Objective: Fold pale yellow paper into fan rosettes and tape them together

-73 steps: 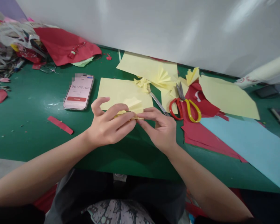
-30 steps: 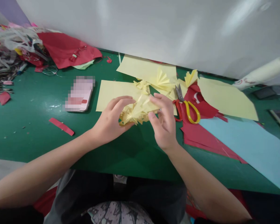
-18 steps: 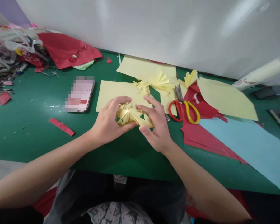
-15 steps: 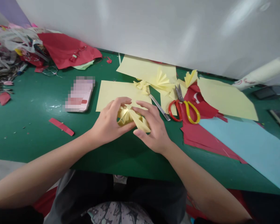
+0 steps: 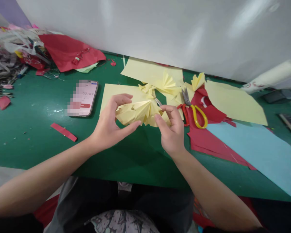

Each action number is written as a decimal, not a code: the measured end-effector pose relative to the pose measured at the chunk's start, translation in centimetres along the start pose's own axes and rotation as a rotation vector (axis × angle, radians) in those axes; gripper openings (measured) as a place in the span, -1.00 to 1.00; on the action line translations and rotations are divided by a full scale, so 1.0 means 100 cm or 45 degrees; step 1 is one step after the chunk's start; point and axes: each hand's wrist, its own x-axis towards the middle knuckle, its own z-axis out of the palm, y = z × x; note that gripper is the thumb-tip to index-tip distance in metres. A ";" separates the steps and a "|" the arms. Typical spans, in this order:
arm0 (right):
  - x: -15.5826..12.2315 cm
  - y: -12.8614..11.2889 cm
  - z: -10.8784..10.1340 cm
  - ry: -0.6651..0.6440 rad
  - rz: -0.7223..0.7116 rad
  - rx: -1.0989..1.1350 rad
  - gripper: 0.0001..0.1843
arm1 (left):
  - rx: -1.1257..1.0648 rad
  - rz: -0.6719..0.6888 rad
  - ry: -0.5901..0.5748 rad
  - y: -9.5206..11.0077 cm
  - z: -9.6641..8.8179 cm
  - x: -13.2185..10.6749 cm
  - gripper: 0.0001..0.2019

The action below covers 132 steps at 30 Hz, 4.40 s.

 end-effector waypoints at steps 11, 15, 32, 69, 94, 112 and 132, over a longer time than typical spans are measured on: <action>0.004 0.003 -0.006 -0.171 0.013 0.133 -0.85 | -0.021 -0.127 0.069 0.000 0.001 0.001 -0.87; 0.006 0.000 -0.007 -0.132 0.023 0.054 -0.92 | -0.059 -0.163 0.040 0.001 0.001 0.001 -0.94; 0.004 0.003 -0.005 0.080 -0.165 -0.133 -0.89 | -0.648 -0.417 0.299 -0.010 0.006 0.004 -0.93; 0.010 -0.006 -0.010 -0.242 0.028 -0.363 -0.92 | -0.405 -0.537 -0.114 0.005 -0.006 0.008 -0.69; 0.003 -0.008 -0.002 -0.404 -0.042 -0.300 -0.91 | 0.038 -0.394 -0.207 0.011 0.001 0.001 -0.94; 0.001 -0.004 -0.001 -0.310 -0.046 -0.220 -0.94 | -0.016 -0.365 -0.307 0.011 -0.001 0.001 -0.97; -0.001 -0.003 -0.003 -0.332 -0.124 -0.145 -0.87 | -0.337 -0.627 -0.349 0.012 -0.001 0.006 -0.93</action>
